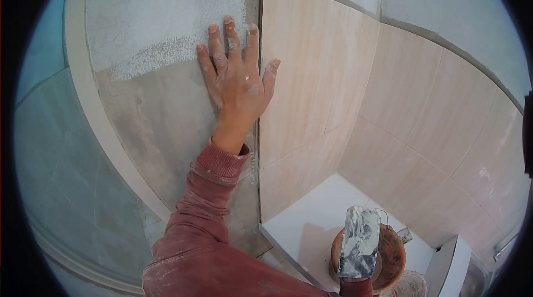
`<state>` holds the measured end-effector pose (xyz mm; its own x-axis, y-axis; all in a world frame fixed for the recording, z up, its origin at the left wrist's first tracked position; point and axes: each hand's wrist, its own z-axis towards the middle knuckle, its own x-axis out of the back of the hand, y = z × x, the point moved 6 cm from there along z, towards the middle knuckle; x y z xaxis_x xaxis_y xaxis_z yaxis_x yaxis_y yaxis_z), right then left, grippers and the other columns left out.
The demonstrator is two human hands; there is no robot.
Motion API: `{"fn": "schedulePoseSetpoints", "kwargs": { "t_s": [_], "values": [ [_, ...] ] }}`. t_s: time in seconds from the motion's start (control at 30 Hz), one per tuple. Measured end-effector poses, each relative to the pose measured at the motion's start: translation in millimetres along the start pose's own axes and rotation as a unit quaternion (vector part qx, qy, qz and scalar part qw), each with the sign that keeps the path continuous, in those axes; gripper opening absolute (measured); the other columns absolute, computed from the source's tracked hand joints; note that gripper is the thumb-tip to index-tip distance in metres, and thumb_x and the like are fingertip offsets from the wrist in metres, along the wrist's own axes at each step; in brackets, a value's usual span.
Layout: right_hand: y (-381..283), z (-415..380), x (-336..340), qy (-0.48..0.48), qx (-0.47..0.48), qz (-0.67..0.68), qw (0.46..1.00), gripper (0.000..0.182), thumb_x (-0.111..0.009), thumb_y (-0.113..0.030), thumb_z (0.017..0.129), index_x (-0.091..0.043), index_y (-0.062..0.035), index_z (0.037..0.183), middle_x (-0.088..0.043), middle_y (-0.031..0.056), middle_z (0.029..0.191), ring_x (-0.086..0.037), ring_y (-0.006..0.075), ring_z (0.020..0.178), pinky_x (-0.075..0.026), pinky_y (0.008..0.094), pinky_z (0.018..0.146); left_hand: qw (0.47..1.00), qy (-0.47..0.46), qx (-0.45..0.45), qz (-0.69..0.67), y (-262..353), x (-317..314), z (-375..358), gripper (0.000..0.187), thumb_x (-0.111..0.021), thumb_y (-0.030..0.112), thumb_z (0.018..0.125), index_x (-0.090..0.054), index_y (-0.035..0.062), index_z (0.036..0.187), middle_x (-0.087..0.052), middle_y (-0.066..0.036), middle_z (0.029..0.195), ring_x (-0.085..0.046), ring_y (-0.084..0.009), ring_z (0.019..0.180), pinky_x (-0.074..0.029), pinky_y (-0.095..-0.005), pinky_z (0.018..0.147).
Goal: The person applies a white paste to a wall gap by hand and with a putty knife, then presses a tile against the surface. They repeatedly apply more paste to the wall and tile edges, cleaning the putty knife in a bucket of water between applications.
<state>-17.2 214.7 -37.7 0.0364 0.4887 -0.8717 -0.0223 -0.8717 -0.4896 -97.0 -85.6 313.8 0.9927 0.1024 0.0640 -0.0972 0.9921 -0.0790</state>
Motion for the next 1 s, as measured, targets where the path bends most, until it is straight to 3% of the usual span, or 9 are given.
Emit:
{"fn": "schedulePoseSetpoints", "kwargs": {
  "t_s": [0.17, 0.33, 0.53, 0.67, 0.73, 0.83, 0.87, 0.93, 1.0],
  "values": [
    [-3, -1, -1, 0.007, -0.02, 0.074, 0.997, 0.046, -0.039, -0.028, 0.096, -0.031, -0.009, 0.137, -0.042, 0.0115, 0.133, -0.05, 0.0263, 0.112, -0.045, 0.0399, 0.092, 0.997, -0.03, -0.015, -0.064, -7, -3, -19, 0.059, -0.059, 0.037, 0.082, -0.049, -0.0012, 0.125, -0.029, -0.023, 0.143, -0.013, -0.0428, 0.135, -0.005, -0.0572, 0.107],
    [4, -3, -6, 0.007, -0.038, 0.2, 0.979, 0.047, -0.038, -0.032, 0.096, -0.033, -0.0092, 0.137, -0.04, 0.0123, 0.135, -0.046, 0.0295, 0.117, -0.04, 0.0445, 0.098, 0.998, 0.04, 0.015, -0.048, -25, 13, -10, 0.054, -0.059, 0.035, 0.082, -0.051, 0.0012, 0.124, -0.027, -0.023, 0.144, -0.01, -0.0427, 0.136, -0.004, -0.057, 0.107],
    [3, 1, 16, -0.049, 0.0, 0.028, 0.998, 0.049, -0.038, -0.032, 0.095, -0.031, -0.0092, 0.138, -0.039, 0.0126, 0.136, -0.045, 0.0303, 0.119, -0.04, 0.0441, 0.098, 0.999, -0.025, -0.013, -0.018, -17, 6, -12, 0.054, -0.057, 0.037, 0.084, -0.049, 0.0075, 0.128, -0.027, -0.018, 0.146, -0.009, -0.0406, 0.137, -0.003, -0.0584, 0.107],
    [1, -5, -12, 0.057, -0.063, 0.137, 0.987, 0.049, -0.039, -0.031, 0.095, -0.031, -0.0095, 0.138, -0.039, 0.0128, 0.137, -0.046, 0.0292, 0.118, -0.041, 0.043, 0.097, 0.999, 0.012, -0.007, -0.044, -19, 5, -7, 0.048, -0.058, 0.035, 0.083, -0.054, 0.0079, 0.122, -0.027, -0.018, 0.146, -0.008, -0.04, 0.137, -0.002, -0.0579, 0.107],
    [-3, -1, -19, -0.01, 0.014, 0.03, 0.999, 0.049, -0.039, -0.031, 0.095, -0.031, -0.0096, 0.138, -0.038, 0.0132, 0.137, -0.045, 0.0289, 0.118, -0.041, 0.043, 0.097, 1.0, -0.006, -0.005, 0.024, -13, 1, 0, 0.044, -0.06, 0.032, 0.082, -0.057, 0.0078, 0.118, -0.028, -0.018, 0.145, -0.008, -0.0401, 0.137, -0.002, -0.0578, 0.107],
    [-12, -3, -34, -0.1, 0.035, -0.006, 0.994, 0.049, -0.039, -0.032, 0.095, -0.031, -0.0098, 0.138, -0.038, 0.0134, 0.137, -0.044, 0.0288, 0.12, -0.04, 0.0432, 0.098, 0.998, -0.047, -0.018, -0.038, -13, -1, -11, 0.048, -0.061, 0.031, 0.081, -0.055, 0.0076, 0.122, -0.028, -0.019, 0.145, -0.008, -0.0401, 0.137, -0.002, -0.0577, 0.107],
    [-14, -4, -37, -0.098, 0.037, -0.006, 0.995, 0.049, -0.039, -0.032, 0.095, -0.031, -0.0098, 0.138, -0.038, 0.0134, 0.137, -0.044, 0.0288, 0.12, -0.04, 0.0432, 0.098, 0.998, -0.048, -0.019, -0.04, -15, -6, -15, 0.048, -0.061, 0.031, 0.081, -0.055, 0.0076, 0.122, -0.028, -0.019, 0.145, -0.008, -0.0401, 0.137, -0.002, -0.0577, 0.107],
    [-6, -10, -33, 0.079, -0.062, 0.207, 0.973, 0.051, -0.041, -0.032, 0.094, -0.029, -0.0095, 0.139, -0.038, 0.0132, 0.137, -0.043, 0.028, 0.121, -0.039, 0.0436, 0.1, 0.991, -0.017, -0.043, -0.123, -18, -9, -22, 0.052, -0.062, 0.033, 0.08, -0.054, 0.0071, 0.124, -0.028, -0.02, 0.145, -0.008, -0.0415, 0.137, -0.002, -0.0584, 0.107],
    [-2, -9, -14, 0.004, -0.051, 0.149, 0.987, 0.052, -0.042, -0.03, 0.094, -0.028, -0.0095, 0.139, -0.039, 0.0129, 0.137, -0.041, 0.0271, 0.122, -0.038, 0.0427, 0.101, 0.995, -0.029, -0.03, -0.088, -12, -10, -12, 0.053, -0.062, 0.033, 0.079, -0.054, 0.0046, 0.122, -0.028, -0.021, 0.144, -0.008, -0.0417, 0.137, -0.002, -0.0581, 0.107]
  ]
}}
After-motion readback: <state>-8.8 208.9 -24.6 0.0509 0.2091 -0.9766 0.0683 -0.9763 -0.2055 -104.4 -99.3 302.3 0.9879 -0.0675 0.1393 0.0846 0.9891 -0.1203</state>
